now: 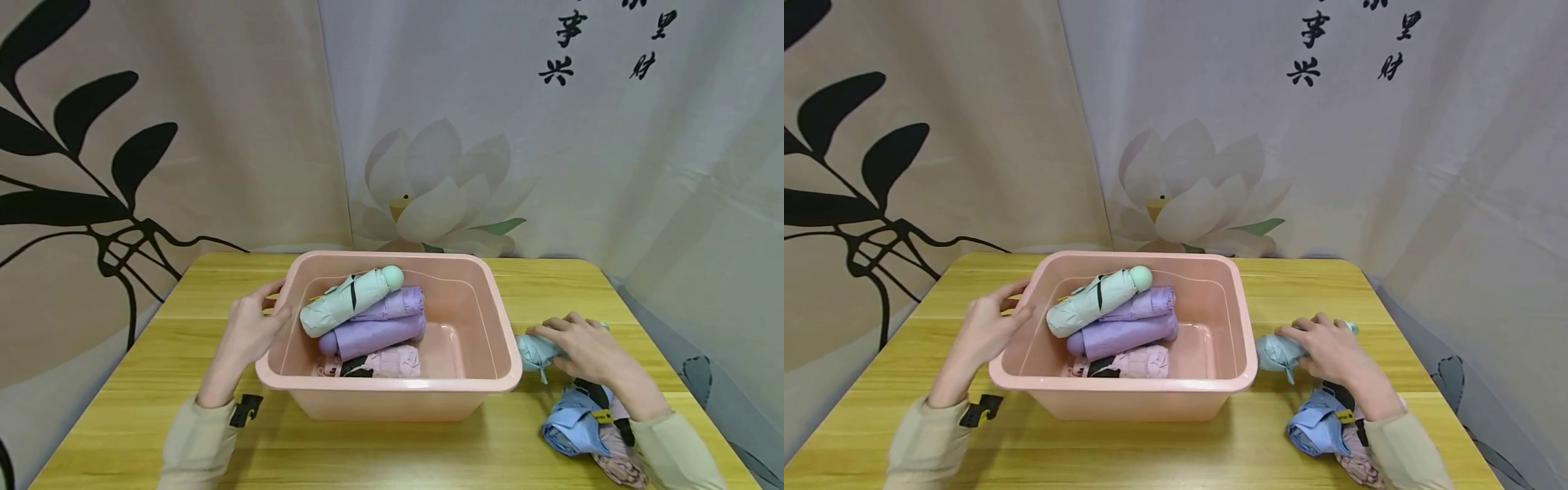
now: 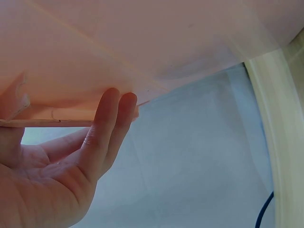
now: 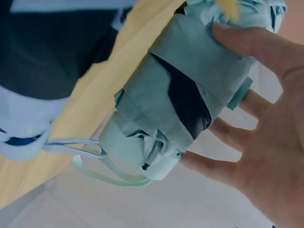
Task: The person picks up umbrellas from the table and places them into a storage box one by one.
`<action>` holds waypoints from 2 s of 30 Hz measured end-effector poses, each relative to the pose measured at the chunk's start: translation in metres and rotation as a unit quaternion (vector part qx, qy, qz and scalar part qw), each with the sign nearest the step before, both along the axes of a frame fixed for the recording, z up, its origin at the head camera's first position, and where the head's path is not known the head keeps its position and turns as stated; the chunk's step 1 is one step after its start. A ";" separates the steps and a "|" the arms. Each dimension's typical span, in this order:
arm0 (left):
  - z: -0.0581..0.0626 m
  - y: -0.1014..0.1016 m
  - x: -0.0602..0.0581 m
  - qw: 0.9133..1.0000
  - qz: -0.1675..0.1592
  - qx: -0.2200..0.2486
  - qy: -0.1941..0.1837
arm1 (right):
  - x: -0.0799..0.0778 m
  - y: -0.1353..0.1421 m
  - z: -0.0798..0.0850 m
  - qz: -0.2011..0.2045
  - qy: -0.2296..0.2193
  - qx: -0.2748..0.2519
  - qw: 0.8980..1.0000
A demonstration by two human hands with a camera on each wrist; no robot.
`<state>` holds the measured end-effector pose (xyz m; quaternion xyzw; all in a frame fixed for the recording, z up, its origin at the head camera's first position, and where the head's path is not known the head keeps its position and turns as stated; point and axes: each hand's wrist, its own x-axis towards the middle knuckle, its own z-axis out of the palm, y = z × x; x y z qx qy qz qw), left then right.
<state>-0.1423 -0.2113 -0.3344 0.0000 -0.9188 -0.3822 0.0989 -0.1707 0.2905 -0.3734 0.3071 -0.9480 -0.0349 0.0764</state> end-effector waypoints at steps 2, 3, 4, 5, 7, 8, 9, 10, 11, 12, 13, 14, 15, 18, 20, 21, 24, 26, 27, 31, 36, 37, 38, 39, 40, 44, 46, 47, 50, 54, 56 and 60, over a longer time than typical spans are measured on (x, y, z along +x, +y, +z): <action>0.000 0.000 0.000 1.000 0.000 0.000 -0.002 | -0.001 0.001 0.002 -0.005 0.011 0.001 1.000; 0.000 0.000 0.000 1.000 0.000 0.000 -0.003 | -0.001 0.001 0.003 -0.007 0.017 0.001 1.000; 0.000 0.000 0.000 1.000 0.001 0.000 -0.004 | -0.001 0.001 0.005 -0.010 0.023 0.001 1.000; 0.000 0.000 0.000 1.000 0.001 0.001 -0.005 | -0.001 0.001 0.006 -0.011 0.031 0.001 0.999; 0.000 0.000 0.000 1.000 0.000 0.003 -0.006 | -0.001 0.002 0.008 -0.013 0.049 -0.001 0.999; 0.000 0.000 0.000 1.000 0.000 0.003 -0.007 | -0.001 0.001 0.009 -0.014 0.059 -0.003 0.998; 0.000 0.000 0.000 1.000 0.000 0.004 -0.007 | -0.001 0.001 0.011 -0.016 0.068 -0.005 0.998; 0.000 0.000 0.000 1.000 -0.001 0.005 -0.007 | -0.001 0.001 0.012 -0.017 0.077 -0.008 0.997; 0.000 0.000 -0.001 1.000 -0.001 0.005 -0.008 | -0.001 0.001 0.013 -0.020 0.085 -0.012 0.996; 0.000 0.000 -0.001 1.000 -0.001 0.006 -0.008 | -0.001 0.001 0.013 -0.023 0.094 -0.015 0.995; 0.000 0.000 -0.001 1.000 -0.001 0.006 -0.008 | -0.001 0.001 0.014 -0.025 0.104 -0.019 0.994; 0.000 0.000 -0.001 1.000 -0.002 0.006 -0.008 | -0.001 0.001 0.015 -0.026 0.115 -0.023 0.993; 0.000 0.000 -0.001 1.000 -0.002 0.006 -0.007 | -0.002 0.001 0.016 -0.026 0.127 -0.027 0.991; 0.000 0.000 -0.001 1.000 -0.002 0.004 -0.006 | -0.002 0.001 0.019 -0.023 0.166 -0.039 0.985; 0.000 0.000 0.000 1.000 -0.003 0.005 -0.006 | -0.002 0.002 0.022 -0.021 0.186 -0.047 0.981; 0.000 0.000 0.000 1.000 -0.004 0.006 -0.006 | -0.002 0.002 0.024 -0.023 0.193 -0.049 0.980; 0.001 0.000 0.000 1.000 -0.006 0.009 -0.006 | -0.002 0.002 0.030 -0.028 0.213 -0.053 0.975; 0.002 0.001 0.000 1.000 -0.007 0.010 -0.005 | -0.002 0.002 0.034 -0.030 0.225 -0.054 0.972; 0.002 0.001 0.000 1.000 -0.007 0.010 -0.004 | -0.002 0.002 0.036 -0.030 0.231 -0.055 0.971; 0.002 0.001 0.001 1.000 -0.009 0.010 -0.003 | -0.002 -0.001 0.041 -0.025 0.254 -0.060 0.965; 0.001 0.000 0.000 1.000 -0.009 0.009 -0.004 | -0.005 -0.008 0.047 -0.008 0.276 -0.069 0.959; 0.000 0.000 0.000 1.000 -0.008 0.009 -0.004 | -0.005 -0.010 0.048 -0.002 0.281 -0.072 0.957; 0.000 0.000 0.000 1.000 -0.008 0.009 -0.005 | -0.006 -0.013 0.049 0.002 0.285 -0.073 0.956; 0.000 0.000 0.000 1.000 -0.007 0.008 -0.005 | -0.007 -0.015 0.051 0.008 0.289 -0.074 0.954; 0.000 0.000 0.000 1.000 -0.007 0.008 -0.005 | -0.007 -0.017 0.052 0.013 0.294 -0.075 0.953; 0.001 0.001 0.001 1.000 -0.006 0.010 -0.006 | -0.010 -0.025 0.059 0.029 0.311 -0.075 0.947; 0.001 0.001 0.001 1.000 -0.006 0.013 -0.006 | -0.011 -0.028 0.063 0.037 0.318 -0.078 0.944; 0.002 0.002 0.001 1.000 -0.006 0.014 -0.007 | -0.012 -0.030 0.065 0.040 0.321 -0.080 0.943; 0.002 0.002 0.001 1.000 -0.006 0.016 -0.008 | -0.014 -0.036 0.070 0.050 0.329 -0.085 0.939; 0.002 0.002 0.001 1.000 -0.005 0.015 -0.007 | -0.016 -0.046 0.076 0.061 0.338 -0.086 0.935; 0.002 0.002 0.001 1.000 -0.006 0.015 -0.006 | -0.017 -0.051 0.080 0.066 0.339 -0.087 0.934; 0.001 0.001 0.000 1.000 -0.006 0.013 -0.004 | -0.018 -0.064 0.087 0.075 0.341 -0.087 0.933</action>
